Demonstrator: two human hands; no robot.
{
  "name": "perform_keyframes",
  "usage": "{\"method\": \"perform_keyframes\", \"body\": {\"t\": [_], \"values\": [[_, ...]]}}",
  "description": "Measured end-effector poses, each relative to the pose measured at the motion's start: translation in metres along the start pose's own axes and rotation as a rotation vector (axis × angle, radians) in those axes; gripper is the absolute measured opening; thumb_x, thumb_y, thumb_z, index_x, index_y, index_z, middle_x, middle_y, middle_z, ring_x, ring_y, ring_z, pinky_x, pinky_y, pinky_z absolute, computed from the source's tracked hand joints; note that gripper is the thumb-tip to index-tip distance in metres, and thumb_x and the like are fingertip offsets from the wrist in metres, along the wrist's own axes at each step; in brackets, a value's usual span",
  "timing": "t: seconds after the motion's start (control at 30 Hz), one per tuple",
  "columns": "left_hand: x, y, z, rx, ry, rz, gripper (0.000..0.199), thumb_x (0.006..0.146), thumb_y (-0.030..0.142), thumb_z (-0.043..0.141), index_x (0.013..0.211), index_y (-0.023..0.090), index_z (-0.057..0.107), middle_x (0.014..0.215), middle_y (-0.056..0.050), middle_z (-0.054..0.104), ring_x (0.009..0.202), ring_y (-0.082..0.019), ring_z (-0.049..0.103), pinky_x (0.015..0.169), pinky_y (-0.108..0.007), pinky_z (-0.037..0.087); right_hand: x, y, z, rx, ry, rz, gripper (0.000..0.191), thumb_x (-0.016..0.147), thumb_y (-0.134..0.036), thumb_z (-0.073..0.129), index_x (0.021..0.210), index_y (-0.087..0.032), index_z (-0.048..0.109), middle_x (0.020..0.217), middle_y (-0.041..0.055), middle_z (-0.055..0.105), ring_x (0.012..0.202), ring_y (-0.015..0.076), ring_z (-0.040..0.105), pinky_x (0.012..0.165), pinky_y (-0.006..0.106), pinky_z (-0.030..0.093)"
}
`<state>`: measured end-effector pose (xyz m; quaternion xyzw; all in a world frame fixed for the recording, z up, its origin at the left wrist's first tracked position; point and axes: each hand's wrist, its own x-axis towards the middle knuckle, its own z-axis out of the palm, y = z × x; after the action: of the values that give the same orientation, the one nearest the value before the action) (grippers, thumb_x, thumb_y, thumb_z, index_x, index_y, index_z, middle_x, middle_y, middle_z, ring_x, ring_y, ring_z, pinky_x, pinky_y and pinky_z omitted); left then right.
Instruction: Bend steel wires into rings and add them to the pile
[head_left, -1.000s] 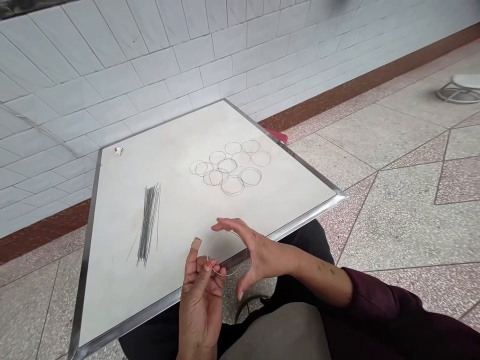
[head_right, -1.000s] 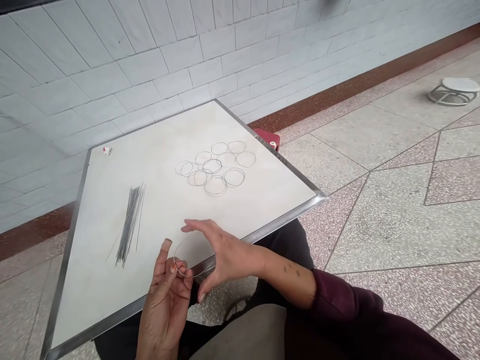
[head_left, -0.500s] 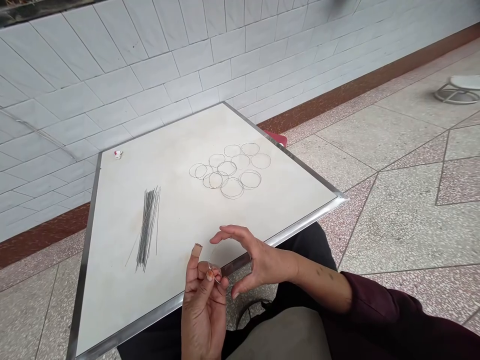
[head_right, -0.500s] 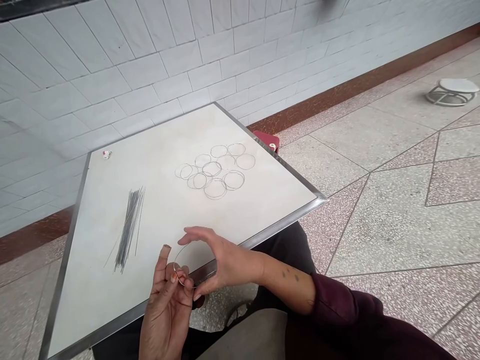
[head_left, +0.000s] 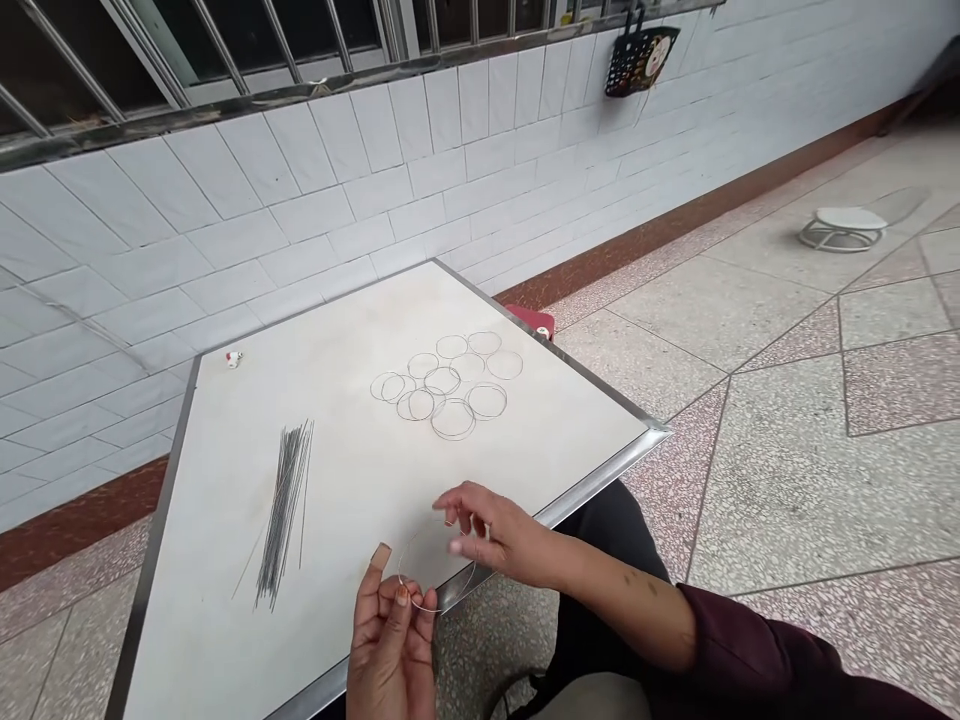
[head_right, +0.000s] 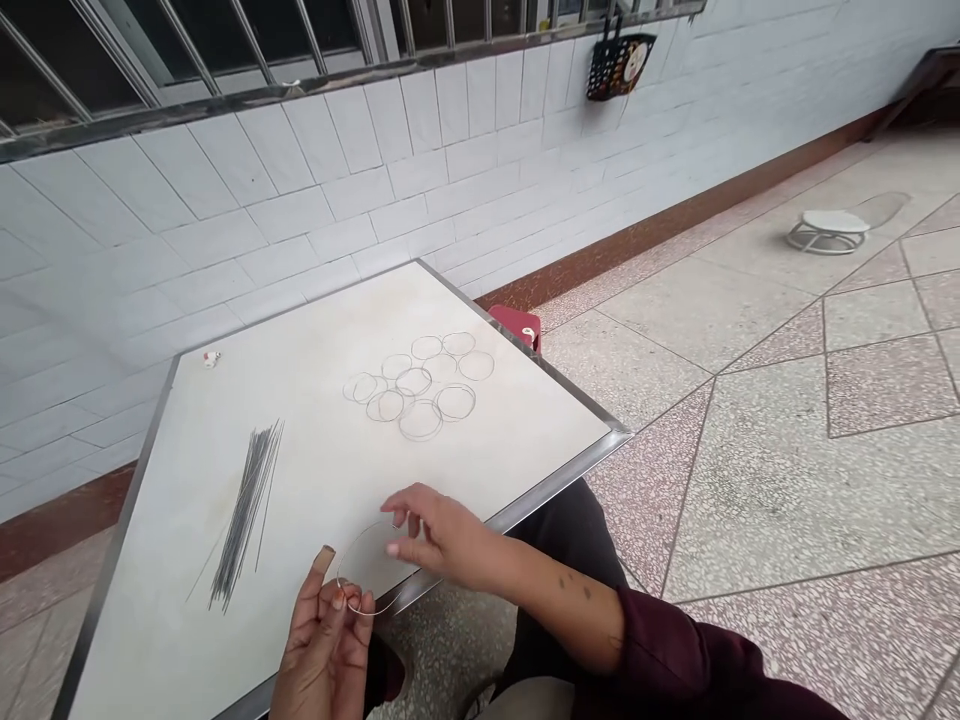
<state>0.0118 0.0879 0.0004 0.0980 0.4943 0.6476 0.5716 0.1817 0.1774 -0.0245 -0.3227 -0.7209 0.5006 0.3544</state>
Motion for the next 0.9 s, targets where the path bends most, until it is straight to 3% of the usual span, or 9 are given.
{"method": "perform_keyframes", "body": {"t": [0.07, 0.2, 0.47, 0.73, 0.9], "values": [[0.001, -0.001, -0.002, 0.030, -0.023, 0.025, 0.047, 0.074, 0.025, 0.081, 0.119, 0.029, 0.067, 0.081, 0.003, 0.059, 0.079, -0.010, 0.062, 0.084, -0.025, 0.055, 0.001, 0.000, -0.001, 0.012, 0.055, 0.061, 0.021, 0.089, -0.035, 0.065, 0.103, -0.019, 0.066, 0.087, 0.0018, 0.060, 0.071, 0.0116, 0.053, 0.065, 0.024, 0.046], [0.003, -0.003, 0.000, 0.065, -0.057, 0.042, 0.047, 0.076, 0.026, 0.080, 0.121, 0.029, 0.066, 0.084, 0.003, 0.060, 0.081, -0.011, 0.062, 0.087, -0.027, 0.053, 0.002, 0.002, 0.001, 0.129, 0.087, 0.169, 0.017, 0.086, -0.033, 0.066, 0.086, -0.016, 0.064, 0.064, -0.0045, 0.053, 0.055, 0.0078, 0.046, 0.053, 0.020, 0.039], [0.016, -0.009, 0.003, 0.055, -0.107, -0.013, 0.053, 0.077, 0.024, 0.077, 0.127, 0.029, 0.061, 0.102, -0.005, 0.069, 0.092, -0.018, 0.067, 0.088, -0.035, 0.053, 0.003, 0.005, -0.003, 0.159, 0.147, 0.272, 0.015, 0.084, -0.032, 0.064, 0.086, -0.016, 0.063, 0.066, -0.0045, 0.054, 0.053, 0.0068, 0.049, 0.051, 0.019, 0.043], [0.024, -0.012, -0.007, 0.122, -0.035, 0.006, 0.036, 0.091, 0.035, 0.060, 0.124, 0.019, 0.058, 0.126, -0.011, 0.060, 0.103, -0.025, 0.063, 0.085, -0.046, 0.054, 0.005, 0.015, -0.003, 0.164, 0.133, 0.332, 0.018, 0.085, -0.035, 0.062, 0.090, -0.018, 0.063, 0.069, -0.0031, 0.057, 0.053, 0.0078, 0.054, 0.047, 0.018, 0.045], [0.026, -0.013, -0.012, 0.150, -0.020, 0.015, 0.036, 0.092, 0.035, 0.059, 0.124, 0.020, 0.058, 0.127, -0.011, 0.060, 0.104, -0.025, 0.062, 0.085, -0.047, 0.054, 0.007, 0.020, -0.006, 0.189, 0.165, 0.349, 0.020, 0.084, -0.039, 0.063, 0.089, -0.019, 0.063, 0.069, -0.0032, 0.057, 0.053, 0.0086, 0.054, 0.049, 0.020, 0.047]]}}
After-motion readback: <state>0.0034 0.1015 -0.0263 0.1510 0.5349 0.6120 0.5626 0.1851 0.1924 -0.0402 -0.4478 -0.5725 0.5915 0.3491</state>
